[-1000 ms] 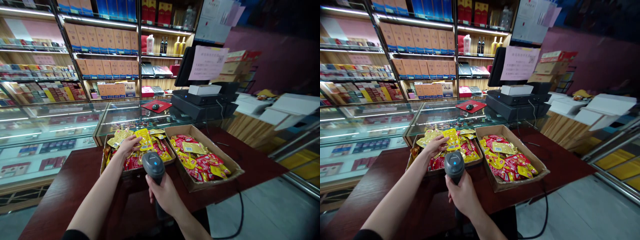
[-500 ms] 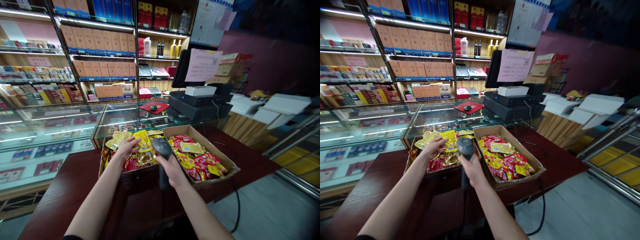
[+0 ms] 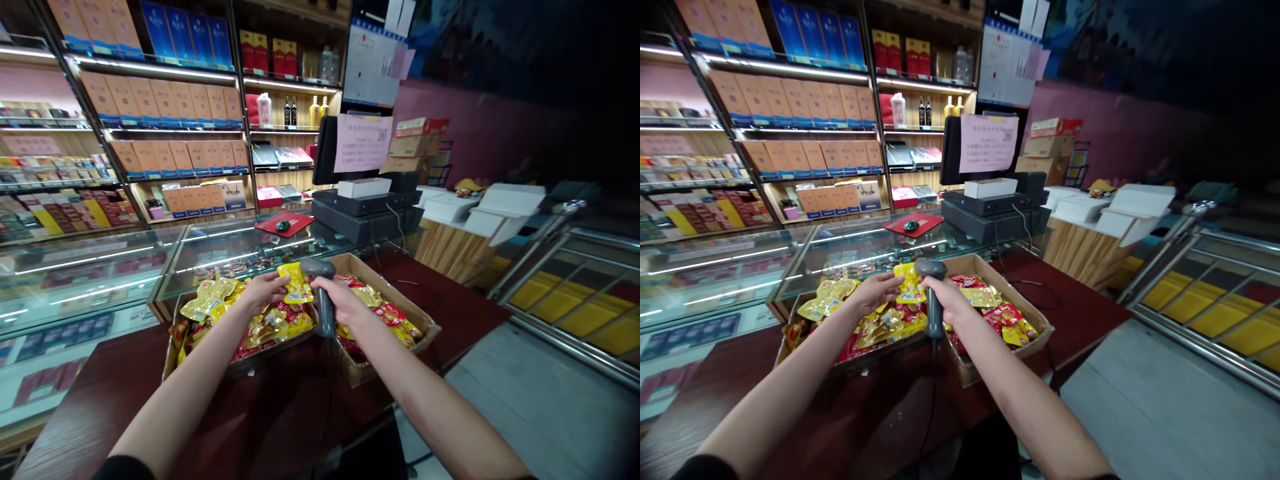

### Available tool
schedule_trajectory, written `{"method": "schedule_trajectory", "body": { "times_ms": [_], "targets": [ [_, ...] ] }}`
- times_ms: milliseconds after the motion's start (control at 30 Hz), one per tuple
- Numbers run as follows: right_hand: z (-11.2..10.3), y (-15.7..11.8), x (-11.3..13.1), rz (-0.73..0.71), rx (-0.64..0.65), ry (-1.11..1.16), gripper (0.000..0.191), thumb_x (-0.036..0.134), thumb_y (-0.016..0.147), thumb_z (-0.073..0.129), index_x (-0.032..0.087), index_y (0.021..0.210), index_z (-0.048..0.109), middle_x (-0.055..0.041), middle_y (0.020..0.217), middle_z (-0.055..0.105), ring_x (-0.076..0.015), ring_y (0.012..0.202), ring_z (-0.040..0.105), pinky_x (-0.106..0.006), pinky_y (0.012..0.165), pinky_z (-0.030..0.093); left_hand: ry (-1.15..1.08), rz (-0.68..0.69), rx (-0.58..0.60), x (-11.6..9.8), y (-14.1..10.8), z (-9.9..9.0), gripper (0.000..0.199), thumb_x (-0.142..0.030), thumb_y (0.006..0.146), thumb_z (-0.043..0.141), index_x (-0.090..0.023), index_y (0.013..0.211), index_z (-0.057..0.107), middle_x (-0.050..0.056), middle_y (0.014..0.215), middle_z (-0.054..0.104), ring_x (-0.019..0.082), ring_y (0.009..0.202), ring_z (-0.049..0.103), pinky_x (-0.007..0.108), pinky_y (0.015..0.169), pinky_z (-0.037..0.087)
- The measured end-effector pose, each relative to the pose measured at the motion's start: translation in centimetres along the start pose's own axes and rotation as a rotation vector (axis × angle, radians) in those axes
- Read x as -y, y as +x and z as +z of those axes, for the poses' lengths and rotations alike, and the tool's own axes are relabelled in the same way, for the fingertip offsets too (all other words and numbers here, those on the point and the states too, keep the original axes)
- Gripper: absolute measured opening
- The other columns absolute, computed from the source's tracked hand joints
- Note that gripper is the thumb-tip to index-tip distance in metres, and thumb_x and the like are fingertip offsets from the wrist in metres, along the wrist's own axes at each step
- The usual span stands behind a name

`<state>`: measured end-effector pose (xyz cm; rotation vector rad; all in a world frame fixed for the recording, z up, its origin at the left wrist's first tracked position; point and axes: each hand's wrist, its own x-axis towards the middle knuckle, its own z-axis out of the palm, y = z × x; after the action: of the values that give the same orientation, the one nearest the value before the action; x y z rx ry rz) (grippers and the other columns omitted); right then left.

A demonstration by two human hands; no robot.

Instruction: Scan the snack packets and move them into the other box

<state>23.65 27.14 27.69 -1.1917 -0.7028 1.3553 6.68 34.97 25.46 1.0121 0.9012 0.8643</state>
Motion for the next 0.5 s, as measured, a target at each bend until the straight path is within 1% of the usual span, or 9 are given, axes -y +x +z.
{"method": "schedule_trajectory", "body": {
  "times_ms": [67, 133, 200, 233, 300, 367, 433, 500],
  "targets": [
    [-1.9, 0.4, 1.7, -0.026, -0.055, 0.004, 0.017, 0.015, 0.062, 0.063, 0.013, 0.079, 0.065, 0.0029, 0.050, 0.055, -0.0078, 0.043, 0.046, -0.019, 0.041, 0.037, -0.028, -0.014, 0.014, -0.9, 1.6, 2.7, 0.052, -0.016, 0.063, 0.080, -0.008, 0.110, 0.058, 0.006, 0.074, 0.066, 0.009, 0.055, 0.061, 0.019, 0.053, 0.053],
    [-4.0, 0.7, 3.2, -0.055, -0.120, 0.022, 0.016, 0.015, 0.063, 0.062, 0.013, 0.079, 0.064, 0.0031, 0.049, 0.054, -0.0082, 0.042, 0.046, -0.020, 0.041, 0.037, -0.026, -0.015, 0.059, -1.4, 3.1, 5.2, 0.065, -0.015, 0.065, 0.079, -0.006, 0.122, 0.050, 0.010, 0.079, 0.069, 0.014, 0.063, 0.066, 0.023, 0.059, 0.055],
    [-6.1, 0.8, 4.2, -0.086, -0.192, 0.051, 0.015, 0.015, 0.063, 0.062, 0.013, 0.078, 0.063, 0.0036, 0.048, 0.053, -0.0082, 0.042, 0.046, -0.020, 0.042, 0.039, 0.009, -0.007, 0.086, -1.4, 4.4, 7.1, 0.072, -0.015, 0.064, 0.080, -0.006, 0.127, 0.047, 0.014, 0.085, 0.070, 0.018, 0.070, 0.069, 0.028, 0.064, 0.057],
    [-7.1, 0.8, 4.4, -0.105, -0.224, 0.066, 0.014, 0.014, 0.063, 0.062, 0.012, 0.077, 0.063, 0.0035, 0.049, 0.054, -0.0082, 0.043, 0.047, -0.020, 0.044, 0.040, 0.030, -0.002, 0.087, -1.3, 4.8, 7.6, 0.073, -0.015, 0.063, 0.081, -0.006, 0.127, 0.048, 0.015, 0.088, 0.070, 0.019, 0.072, 0.069, 0.029, 0.066, 0.057],
    [-8.6, 0.7, 4.4, -0.124, -0.268, 0.092, 0.014, 0.014, 0.063, 0.062, 0.012, 0.077, 0.064, 0.0023, 0.053, 0.057, -0.0079, 0.045, 0.049, -0.020, 0.047, 0.043, 0.059, 0.000, 0.082, -1.0, 5.4, 8.1, 0.072, -0.016, 0.059, 0.083, -0.006, 0.123, 0.053, 0.015, 0.091, 0.070, 0.020, 0.072, 0.069, 0.031, 0.066, 0.058],
    [-9.5, 0.4, 4.0, -0.133, -0.278, 0.103, 0.015, 0.012, 0.062, 0.062, 0.011, 0.078, 0.064, 0.0010, 0.058, 0.060, -0.0078, 0.048, 0.051, -0.020, 0.049, 0.044, 0.075, -0.003, 0.088, -0.7, 5.5, 7.8, 0.069, -0.017, 0.056, 0.085, -0.005, 0.118, 0.057, 0.015, 0.091, 0.070, 0.021, 0.073, 0.070, 0.030, 0.066, 0.058],
    [-9.5, 0.1, 3.2, -0.131, -0.259, 0.101, 0.016, 0.011, 0.062, 0.062, 0.012, 0.078, 0.064, 0.0005, 0.059, 0.060, -0.0082, 0.050, 0.052, -0.020, 0.050, 0.045, 0.097, -0.007, 0.094, -0.5, 5.1, 7.0, 0.066, -0.018, 0.055, 0.085, -0.005, 0.114, 0.059, 0.016, 0.090, 0.070, 0.022, 0.073, 0.070, 0.030, 0.065, 0.059],
    [-8.7, -0.1, 2.3, -0.101, -0.212, 0.082, 0.014, 0.012, 0.063, 0.062, 0.013, 0.077, 0.063, 0.0006, 0.058, 0.059, -0.0088, 0.050, 0.052, -0.020, 0.050, 0.045, 0.133, -0.012, 0.088, -0.5, 4.4, 5.7, 0.061, -0.019, 0.056, 0.085, -0.006, 0.111, 0.061, 0.015, 0.089, 0.070, 0.022, 0.074, 0.070, 0.030, 0.064, 0.059]
  ]
}}
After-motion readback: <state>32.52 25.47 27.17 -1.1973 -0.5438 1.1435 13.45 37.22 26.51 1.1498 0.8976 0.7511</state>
